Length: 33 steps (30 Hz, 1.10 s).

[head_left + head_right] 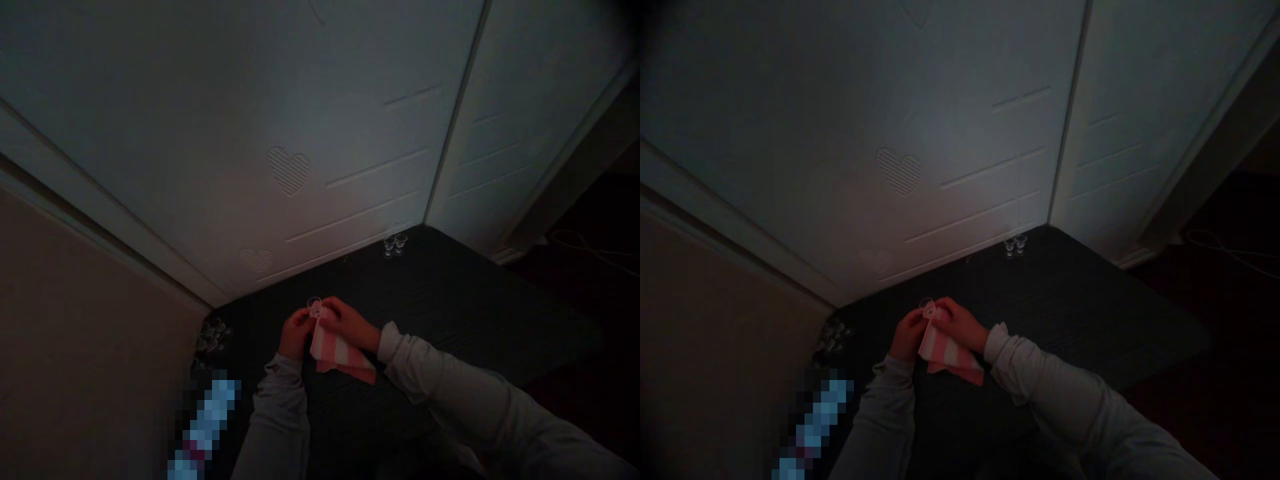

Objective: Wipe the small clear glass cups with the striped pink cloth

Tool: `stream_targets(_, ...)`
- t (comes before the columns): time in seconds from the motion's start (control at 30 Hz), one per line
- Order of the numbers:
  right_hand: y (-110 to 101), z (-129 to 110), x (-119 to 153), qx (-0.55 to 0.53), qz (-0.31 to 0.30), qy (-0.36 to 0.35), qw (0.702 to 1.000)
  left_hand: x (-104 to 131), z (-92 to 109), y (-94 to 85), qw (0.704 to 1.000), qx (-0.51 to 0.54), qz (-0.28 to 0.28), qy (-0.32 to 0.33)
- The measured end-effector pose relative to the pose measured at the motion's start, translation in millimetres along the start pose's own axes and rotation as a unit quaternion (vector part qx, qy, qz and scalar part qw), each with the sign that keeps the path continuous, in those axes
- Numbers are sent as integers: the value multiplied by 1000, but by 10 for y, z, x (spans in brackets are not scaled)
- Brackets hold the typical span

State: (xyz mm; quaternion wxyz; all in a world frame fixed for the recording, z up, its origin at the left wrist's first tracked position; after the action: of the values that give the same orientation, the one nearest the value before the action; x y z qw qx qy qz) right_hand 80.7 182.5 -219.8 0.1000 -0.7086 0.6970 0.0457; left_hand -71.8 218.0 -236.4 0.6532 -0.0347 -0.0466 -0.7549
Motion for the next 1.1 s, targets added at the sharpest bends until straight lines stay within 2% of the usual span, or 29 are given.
stream_targets(0.27, 22, 43, -3, -27, -3, 1, 1000, 13, 35, 25, 1000, 30, 4, -4)
stream_targets(0.43, 21, 30, -5, -46, 14, 11, 999, 23, 40, 67, 997, 76, -5, -32)
stream_targets(0.57, 13, 17, -6, -86, 20, 42, 995, 45, 63, 103, 990, 116, -16, -81)
stream_targets(0.67, 9, 18, -9, -123, 24, 66, 990, 61, 88, 112, 984, 148, -4, -102)
stream_targets(0.77, 12, 33, -14, -154, 16, 87, 984, 69, 98, 107, 982, 159, 2, -105)
stream_targets(0.87, 19, 60, -18, -173, 10, 101, 980, 68, 90, 100, 984, 146, -17, -96)
stream_targets(1.1, 7, 32, -4, -75, 22, 33, 996, 29, 15, 87, 986, 142, -42, -81)
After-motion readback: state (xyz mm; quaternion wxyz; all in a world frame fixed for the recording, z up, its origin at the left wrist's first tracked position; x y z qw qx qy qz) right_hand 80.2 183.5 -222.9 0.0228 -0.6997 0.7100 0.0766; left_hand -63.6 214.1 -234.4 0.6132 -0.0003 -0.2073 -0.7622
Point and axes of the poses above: each hand's wrist, its own x-axis away from the middle knuckle, its own y-axis out of the palm, z = x × y, the point moved 1 cm from there along -x, towards the middle knuckle, and after that the axes turned 7 degrees about z, right-handed, at the moved point
